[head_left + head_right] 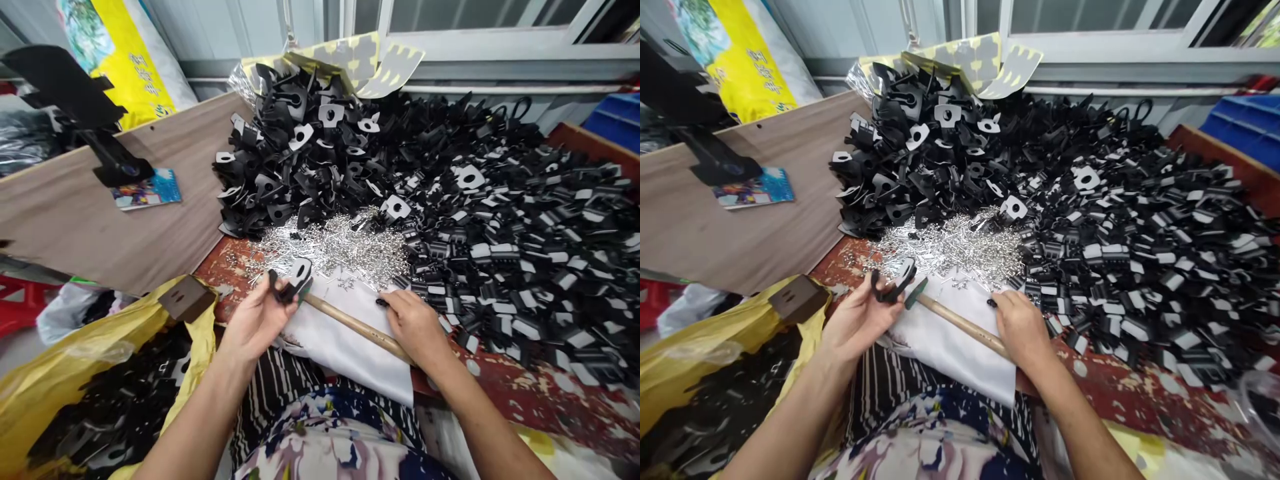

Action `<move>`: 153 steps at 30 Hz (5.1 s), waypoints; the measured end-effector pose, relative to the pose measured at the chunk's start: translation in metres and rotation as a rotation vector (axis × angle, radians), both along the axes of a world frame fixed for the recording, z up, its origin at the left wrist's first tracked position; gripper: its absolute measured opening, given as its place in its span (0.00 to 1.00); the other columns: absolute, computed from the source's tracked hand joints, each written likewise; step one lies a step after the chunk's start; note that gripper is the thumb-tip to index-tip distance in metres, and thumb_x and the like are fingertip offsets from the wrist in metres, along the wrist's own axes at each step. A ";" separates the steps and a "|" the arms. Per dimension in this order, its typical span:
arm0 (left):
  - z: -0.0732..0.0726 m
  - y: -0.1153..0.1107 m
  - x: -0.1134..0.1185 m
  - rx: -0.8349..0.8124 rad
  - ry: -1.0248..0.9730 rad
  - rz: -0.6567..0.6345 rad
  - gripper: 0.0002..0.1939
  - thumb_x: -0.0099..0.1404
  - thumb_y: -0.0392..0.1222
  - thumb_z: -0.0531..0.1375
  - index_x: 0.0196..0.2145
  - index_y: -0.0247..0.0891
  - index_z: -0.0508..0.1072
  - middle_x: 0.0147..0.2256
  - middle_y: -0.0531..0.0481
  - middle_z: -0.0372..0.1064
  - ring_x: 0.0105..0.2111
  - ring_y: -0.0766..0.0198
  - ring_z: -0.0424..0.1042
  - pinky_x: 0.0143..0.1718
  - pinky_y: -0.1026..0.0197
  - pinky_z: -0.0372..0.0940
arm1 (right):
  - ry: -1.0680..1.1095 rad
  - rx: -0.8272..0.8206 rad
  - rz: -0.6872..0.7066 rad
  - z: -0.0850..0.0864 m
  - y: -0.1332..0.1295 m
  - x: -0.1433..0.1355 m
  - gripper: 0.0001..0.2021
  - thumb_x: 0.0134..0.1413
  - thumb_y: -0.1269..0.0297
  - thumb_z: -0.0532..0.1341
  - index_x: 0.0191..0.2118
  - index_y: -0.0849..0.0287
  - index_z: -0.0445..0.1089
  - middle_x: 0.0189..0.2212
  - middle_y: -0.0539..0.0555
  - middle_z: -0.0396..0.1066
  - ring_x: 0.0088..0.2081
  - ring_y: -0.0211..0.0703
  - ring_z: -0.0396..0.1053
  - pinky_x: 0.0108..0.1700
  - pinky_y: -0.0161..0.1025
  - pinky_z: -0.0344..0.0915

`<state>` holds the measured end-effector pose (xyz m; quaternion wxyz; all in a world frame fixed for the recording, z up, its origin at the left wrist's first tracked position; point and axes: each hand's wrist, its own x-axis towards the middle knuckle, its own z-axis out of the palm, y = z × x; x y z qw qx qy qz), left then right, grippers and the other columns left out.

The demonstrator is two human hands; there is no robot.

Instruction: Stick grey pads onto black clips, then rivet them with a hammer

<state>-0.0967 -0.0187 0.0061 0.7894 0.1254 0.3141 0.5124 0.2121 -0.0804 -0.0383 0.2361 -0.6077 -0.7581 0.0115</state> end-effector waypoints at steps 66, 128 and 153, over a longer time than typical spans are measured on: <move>-0.022 -0.068 0.020 0.377 0.511 -0.191 0.15 0.58 0.50 0.73 0.31 0.34 0.82 0.57 0.41 0.63 0.25 0.73 0.70 0.24 0.65 0.70 | 0.710 -0.185 0.290 0.020 -0.021 -0.111 0.19 0.64 0.71 0.57 0.56 0.49 0.76 0.47 0.54 0.80 0.49 0.50 0.77 0.67 0.61 0.60; -0.011 -0.052 -0.002 0.246 0.276 -0.114 0.15 0.58 0.50 0.67 0.29 0.32 0.80 0.29 0.47 0.69 0.24 0.68 0.64 0.21 0.66 0.65 | 0.619 -0.006 0.450 0.072 0.006 -0.100 0.04 0.64 0.71 0.65 0.39 0.53 0.77 0.40 0.49 0.81 0.43 0.41 0.77 0.53 0.44 0.69; -0.019 -0.072 0.031 0.089 0.120 0.051 0.14 0.60 0.46 0.73 0.31 0.34 0.75 0.28 0.53 0.68 0.25 0.70 0.65 0.25 0.68 0.66 | -0.045 0.404 0.433 0.060 -0.007 -0.134 0.11 0.68 0.74 0.56 0.34 0.57 0.71 0.28 0.48 0.77 0.36 0.40 0.74 0.69 0.55 0.54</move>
